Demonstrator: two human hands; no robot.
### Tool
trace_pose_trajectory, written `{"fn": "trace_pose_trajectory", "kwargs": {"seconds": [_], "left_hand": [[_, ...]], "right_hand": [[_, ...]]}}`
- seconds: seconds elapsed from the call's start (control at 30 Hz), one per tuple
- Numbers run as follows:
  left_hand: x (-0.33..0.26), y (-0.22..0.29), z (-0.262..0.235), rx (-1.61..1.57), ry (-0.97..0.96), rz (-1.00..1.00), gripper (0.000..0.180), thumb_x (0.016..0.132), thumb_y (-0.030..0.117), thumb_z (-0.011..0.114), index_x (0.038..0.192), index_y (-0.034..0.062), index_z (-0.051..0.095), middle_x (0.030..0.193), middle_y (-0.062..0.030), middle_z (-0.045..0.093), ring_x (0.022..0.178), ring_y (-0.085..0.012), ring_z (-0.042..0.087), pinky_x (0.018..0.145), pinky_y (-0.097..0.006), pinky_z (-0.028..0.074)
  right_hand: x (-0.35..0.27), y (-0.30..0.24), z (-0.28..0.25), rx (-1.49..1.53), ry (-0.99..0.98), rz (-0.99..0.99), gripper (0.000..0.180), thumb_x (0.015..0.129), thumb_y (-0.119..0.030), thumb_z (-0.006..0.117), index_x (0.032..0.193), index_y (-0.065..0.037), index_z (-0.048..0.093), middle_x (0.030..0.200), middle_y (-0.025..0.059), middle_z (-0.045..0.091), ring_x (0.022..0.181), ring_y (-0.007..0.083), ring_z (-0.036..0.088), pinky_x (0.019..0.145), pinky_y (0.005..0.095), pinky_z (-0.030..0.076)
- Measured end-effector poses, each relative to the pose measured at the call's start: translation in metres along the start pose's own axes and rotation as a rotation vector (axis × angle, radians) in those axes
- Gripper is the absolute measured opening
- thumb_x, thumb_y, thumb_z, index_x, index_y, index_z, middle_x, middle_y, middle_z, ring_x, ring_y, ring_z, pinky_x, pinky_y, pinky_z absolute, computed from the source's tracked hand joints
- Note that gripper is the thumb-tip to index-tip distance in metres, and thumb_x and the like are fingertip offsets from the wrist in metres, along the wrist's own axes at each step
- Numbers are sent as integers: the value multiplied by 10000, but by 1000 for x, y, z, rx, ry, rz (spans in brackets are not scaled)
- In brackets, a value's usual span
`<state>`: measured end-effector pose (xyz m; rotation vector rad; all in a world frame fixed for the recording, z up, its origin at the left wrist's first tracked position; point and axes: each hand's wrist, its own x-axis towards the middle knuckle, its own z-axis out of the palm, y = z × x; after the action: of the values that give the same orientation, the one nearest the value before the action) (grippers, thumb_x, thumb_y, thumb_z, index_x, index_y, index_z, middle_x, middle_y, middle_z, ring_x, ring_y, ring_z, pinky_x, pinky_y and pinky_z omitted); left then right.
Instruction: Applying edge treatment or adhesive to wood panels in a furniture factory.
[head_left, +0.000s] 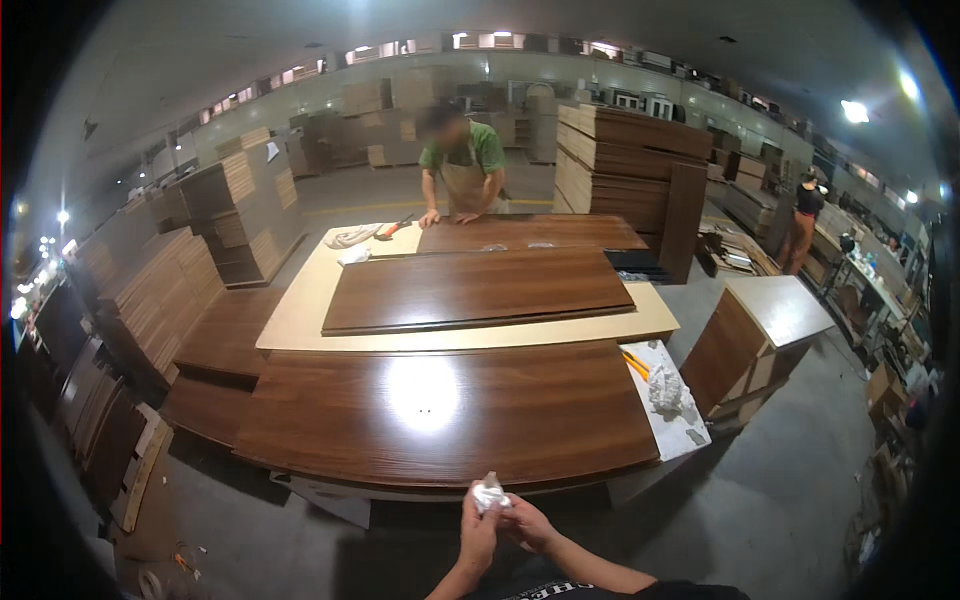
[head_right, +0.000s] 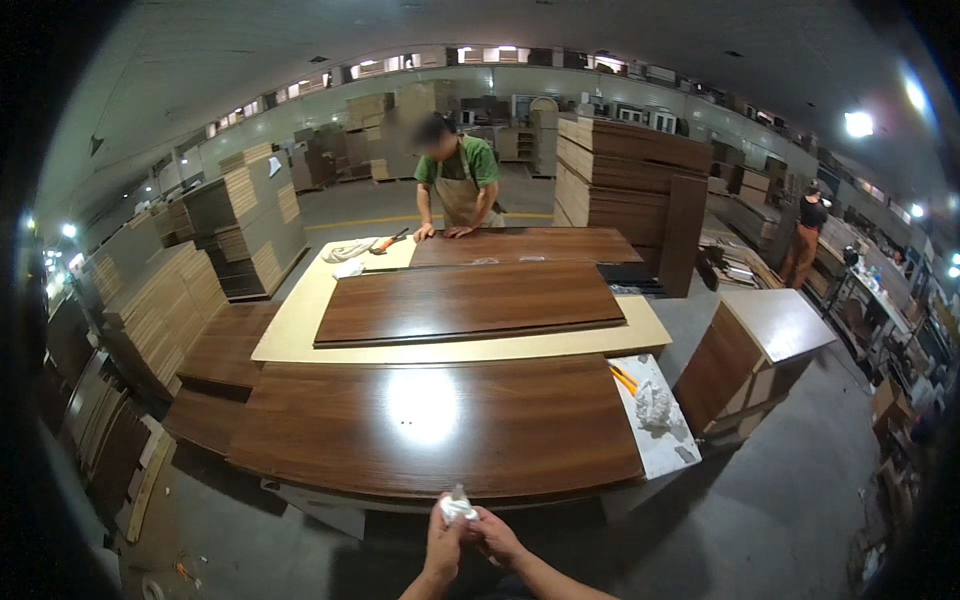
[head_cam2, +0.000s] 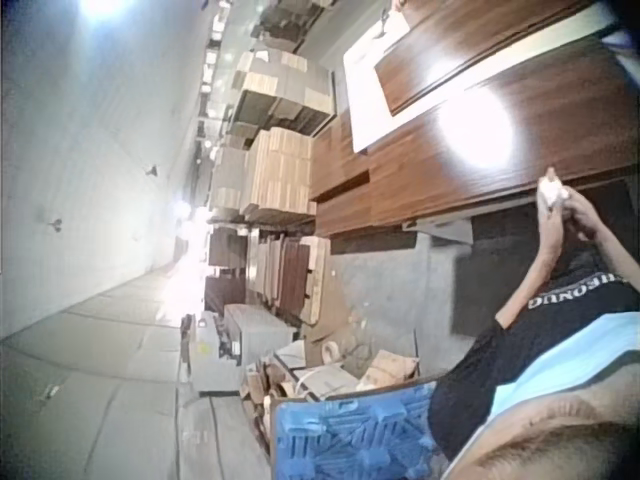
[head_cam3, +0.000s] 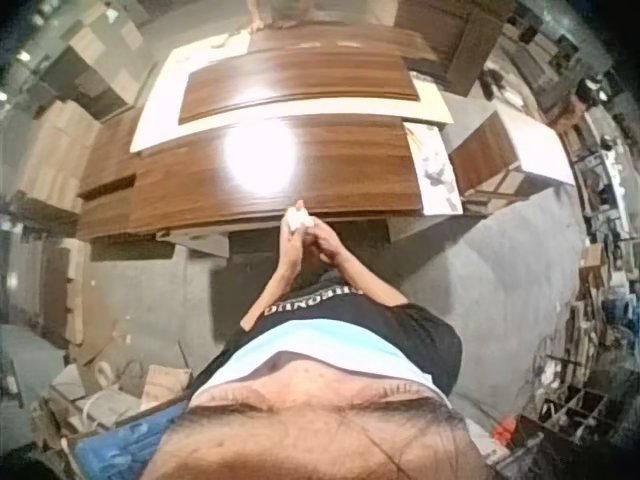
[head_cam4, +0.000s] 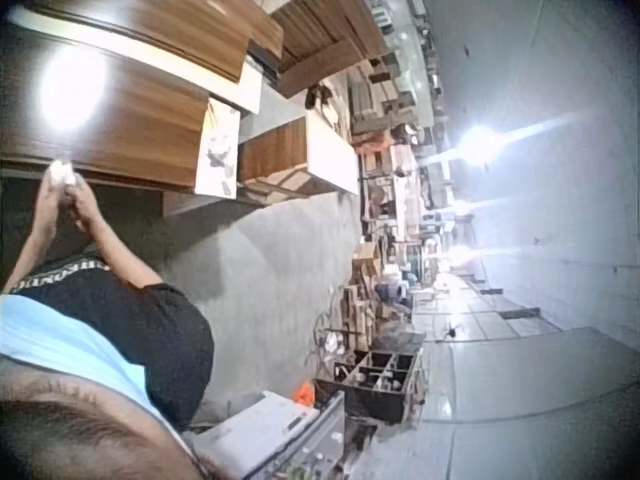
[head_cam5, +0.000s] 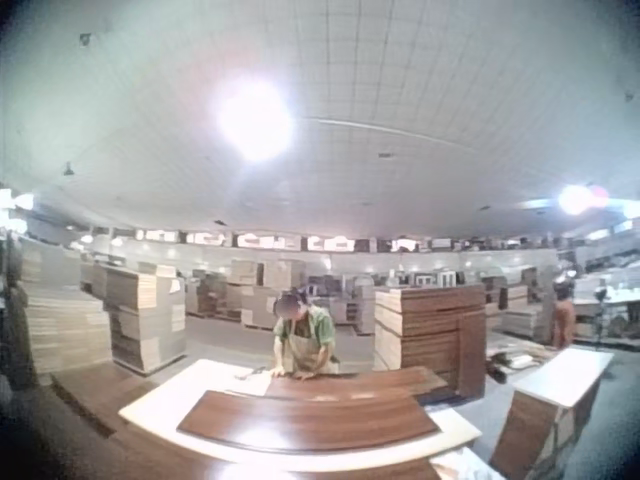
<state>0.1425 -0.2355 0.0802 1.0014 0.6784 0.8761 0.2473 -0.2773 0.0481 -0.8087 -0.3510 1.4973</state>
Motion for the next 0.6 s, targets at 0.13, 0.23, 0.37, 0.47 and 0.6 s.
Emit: {"fn": "trace_pose_trajectory", "kwargs": {"seconds": [0.13,0.23,0.37,0.47,0.6], "left_hand": [[-3,0,-22,-147,123,76,560,907,116,542,1383,48,255,1209,-106,467,1055,-167,488,900,-287,413],[9,-11,-29,100,321,362,594,889,134,600,1374,42,269,1198,-122,480,1051,-164,500,870,-279,430],[15,5,-31,-234,307,256,489,916,124,557,1336,43,321,1095,-123,552,918,-175,614,735,-264,516],[17,22,-26,-426,278,187,448,941,192,506,1329,56,327,1097,-137,562,913,-226,629,732,-330,559],[27,23,-14,-703,219,119,412,913,251,551,1282,107,437,1067,-94,584,820,-177,620,658,-288,560]], "right_hand": [[-10,-1,56,-140,-96,-82,479,953,-250,442,1370,-37,338,1332,90,412,1227,168,407,1013,277,320],[-16,6,76,-272,-275,-107,679,981,-433,302,1452,-25,32,1508,127,107,1396,227,83,1124,323,49],[-30,-18,64,-674,-485,-75,844,932,-521,365,1430,14,-57,1515,158,-74,1399,232,-82,1126,345,11],[-32,-32,47,-874,-581,-289,703,932,-381,486,1447,-42,147,1504,149,147,1395,235,122,1124,351,119],[-39,-85,17,-851,-535,-169,484,937,-352,493,1323,-64,439,1299,118,488,1222,210,435,1039,336,312]]}}
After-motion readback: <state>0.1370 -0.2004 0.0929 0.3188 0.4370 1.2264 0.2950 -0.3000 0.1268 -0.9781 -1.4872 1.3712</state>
